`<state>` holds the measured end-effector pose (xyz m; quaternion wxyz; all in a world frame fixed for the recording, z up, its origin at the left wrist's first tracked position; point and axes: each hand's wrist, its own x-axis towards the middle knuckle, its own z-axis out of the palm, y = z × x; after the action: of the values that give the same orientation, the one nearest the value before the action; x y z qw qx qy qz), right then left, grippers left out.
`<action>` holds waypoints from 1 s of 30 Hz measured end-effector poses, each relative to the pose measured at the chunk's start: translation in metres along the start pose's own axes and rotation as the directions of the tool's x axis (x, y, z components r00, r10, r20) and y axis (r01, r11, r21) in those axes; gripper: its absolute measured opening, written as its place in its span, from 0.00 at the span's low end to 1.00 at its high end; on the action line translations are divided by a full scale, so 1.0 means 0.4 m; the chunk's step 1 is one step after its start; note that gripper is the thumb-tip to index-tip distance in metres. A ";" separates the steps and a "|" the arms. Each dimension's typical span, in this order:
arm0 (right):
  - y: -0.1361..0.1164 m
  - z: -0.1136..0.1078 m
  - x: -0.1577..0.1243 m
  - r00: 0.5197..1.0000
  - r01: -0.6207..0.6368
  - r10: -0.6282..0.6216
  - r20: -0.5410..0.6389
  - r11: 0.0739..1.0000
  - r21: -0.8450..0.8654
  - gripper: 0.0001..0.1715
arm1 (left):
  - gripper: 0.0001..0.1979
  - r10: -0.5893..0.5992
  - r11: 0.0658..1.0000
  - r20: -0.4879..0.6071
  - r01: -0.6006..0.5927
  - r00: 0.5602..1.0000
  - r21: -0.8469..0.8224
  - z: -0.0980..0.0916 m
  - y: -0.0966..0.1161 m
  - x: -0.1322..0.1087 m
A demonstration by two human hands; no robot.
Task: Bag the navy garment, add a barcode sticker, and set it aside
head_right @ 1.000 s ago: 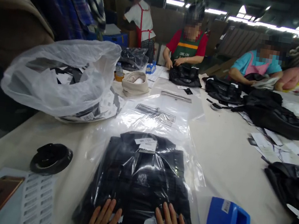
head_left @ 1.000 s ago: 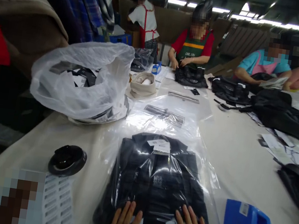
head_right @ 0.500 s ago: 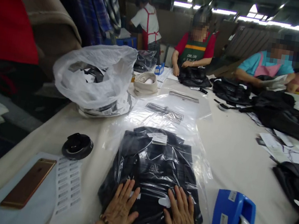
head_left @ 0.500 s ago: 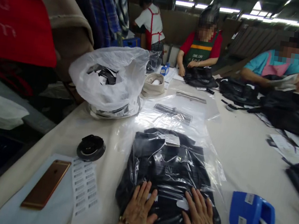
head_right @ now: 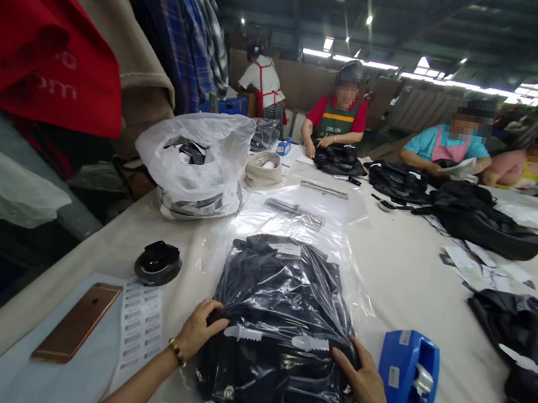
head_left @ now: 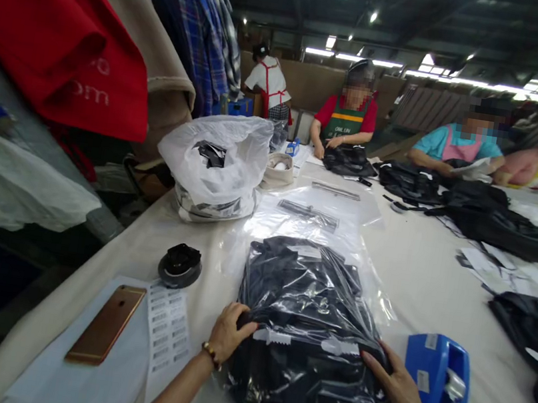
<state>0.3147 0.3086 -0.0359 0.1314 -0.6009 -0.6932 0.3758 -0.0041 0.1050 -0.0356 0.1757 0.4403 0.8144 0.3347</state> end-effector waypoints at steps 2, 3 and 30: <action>-0.012 0.000 0.013 0.999 0.048 -0.048 0.014 0.998 -0.046 0.40 | 0.10 -0.023 1.000 -0.025 0.023 0.999 0.012 0.010 0.002 0.005; -0.016 0.003 0.019 0.998 0.066 -0.065 0.020 0.995 -0.077 0.39 | 0.09 -0.035 0.999 -0.037 0.036 0.999 0.021 0.016 0.003 0.006; 0.079 0.125 0.059 0.926 0.278 -0.305 -0.224 0.950 -0.142 0.38 | 0.25 0.170 0.870 -0.142 -0.081 0.975 0.486 0.034 0.067 -0.003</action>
<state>0.3003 0.3124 -0.0979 0.2370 -0.5387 -0.7727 0.2378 0.0205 0.1199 -0.0264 -0.0347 0.4901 0.8536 0.1728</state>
